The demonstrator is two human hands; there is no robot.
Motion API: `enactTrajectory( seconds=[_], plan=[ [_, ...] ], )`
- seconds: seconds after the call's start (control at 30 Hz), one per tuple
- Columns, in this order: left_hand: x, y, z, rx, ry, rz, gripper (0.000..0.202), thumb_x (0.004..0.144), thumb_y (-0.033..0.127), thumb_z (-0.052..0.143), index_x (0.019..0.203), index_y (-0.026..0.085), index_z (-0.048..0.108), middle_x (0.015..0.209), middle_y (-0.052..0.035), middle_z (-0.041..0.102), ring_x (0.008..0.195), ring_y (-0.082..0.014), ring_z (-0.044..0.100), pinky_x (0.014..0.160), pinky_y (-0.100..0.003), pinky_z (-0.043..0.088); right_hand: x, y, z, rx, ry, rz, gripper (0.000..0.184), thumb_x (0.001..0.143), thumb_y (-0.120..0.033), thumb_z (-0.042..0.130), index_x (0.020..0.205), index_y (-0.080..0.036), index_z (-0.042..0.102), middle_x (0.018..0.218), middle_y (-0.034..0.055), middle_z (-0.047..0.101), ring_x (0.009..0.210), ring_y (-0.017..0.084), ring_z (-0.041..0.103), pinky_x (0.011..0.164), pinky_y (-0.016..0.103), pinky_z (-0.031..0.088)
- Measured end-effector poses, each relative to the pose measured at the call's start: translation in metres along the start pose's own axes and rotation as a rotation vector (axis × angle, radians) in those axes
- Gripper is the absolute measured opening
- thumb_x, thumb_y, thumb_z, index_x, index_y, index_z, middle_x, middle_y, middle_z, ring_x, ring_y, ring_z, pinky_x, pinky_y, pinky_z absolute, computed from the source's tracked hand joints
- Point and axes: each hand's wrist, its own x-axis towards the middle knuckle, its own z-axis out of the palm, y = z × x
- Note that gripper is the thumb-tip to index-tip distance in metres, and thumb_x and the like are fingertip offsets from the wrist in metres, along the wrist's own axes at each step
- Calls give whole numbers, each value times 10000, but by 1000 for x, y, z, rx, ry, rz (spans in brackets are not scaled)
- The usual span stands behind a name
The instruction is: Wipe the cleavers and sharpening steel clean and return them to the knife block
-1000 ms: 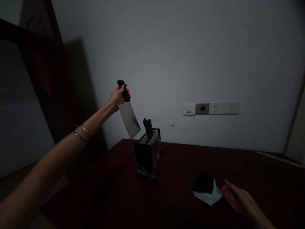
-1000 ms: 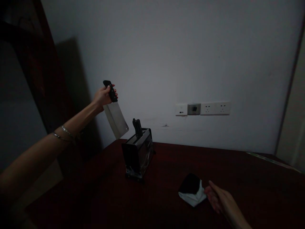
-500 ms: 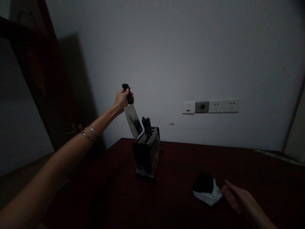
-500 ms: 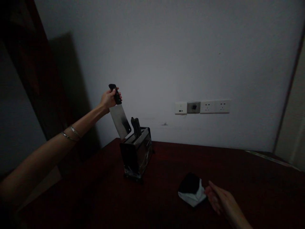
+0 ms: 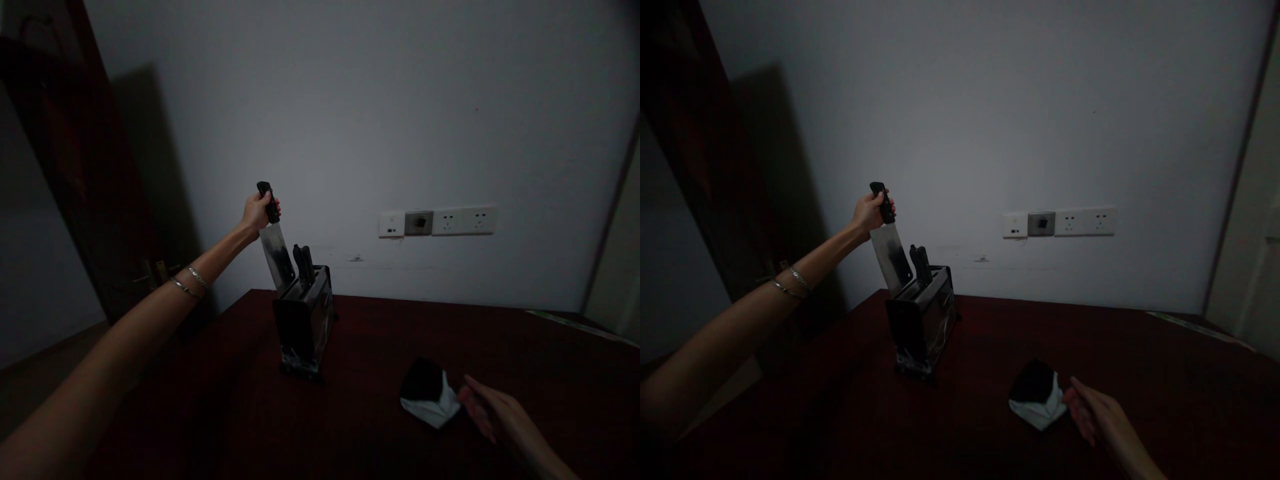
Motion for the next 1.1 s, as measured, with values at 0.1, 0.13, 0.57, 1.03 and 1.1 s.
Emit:
enactTrajectory(
  seconds=[0.1, 0.13, 0.57, 1.03, 1.1],
  plan=[
    [0, -2, 0, 4, 0, -5, 45, 857, 203, 450, 837, 173, 477, 569, 20, 540, 462, -97, 523, 479, -223, 431, -3, -3, 2, -18, -4, 4, 590, 568, -694, 583, 563, -105, 593, 408, -5, 464, 324, 69, 396, 323, 189, 254],
    [1, -2, 1, 6, 0, -6, 51, 861, 194, 437, 838, 171, 476, 566, 20, 539, 461, -98, 523, 478, -224, 432, -3, -4, 2, -24, -6, 1, 589, 571, -695, 578, 566, -107, 593, 410, -5, 464, 326, 71, 395, 324, 192, 255],
    [3, -9, 2, 17, -2, -12, 35, 851, 186, 440, 837, 173, 470, 569, 19, 537, 450, -106, 520, 470, -235, 432, -2, 1, -1, -38, -10, -15, 590, 603, -695, 551, 600, -108, 602, 405, -12, 451, 325, 70, 378, 327, 197, 251],
    [1, -13, 4, 17, -29, -7, 48, 853, 157, 426, 830, 164, 468, 567, 17, 535, 449, -104, 521, 464, -236, 427, -3, -1, 0, -57, -18, -15, 587, 620, -688, 544, 591, -105, 596, 396, -10, 453, 333, 75, 399, 331, 192, 265],
    [1, -14, 4, 19, -34, -9, 52, 855, 150, 420, 835, 162, 467, 566, 18, 534, 450, -100, 521, 467, -232, 427, -3, -1, -1, -42, -15, -2, 581, 624, -685, 544, 607, -107, 597, 415, -7, 470, 334, 74, 402, 326, 189, 256]
  ],
)
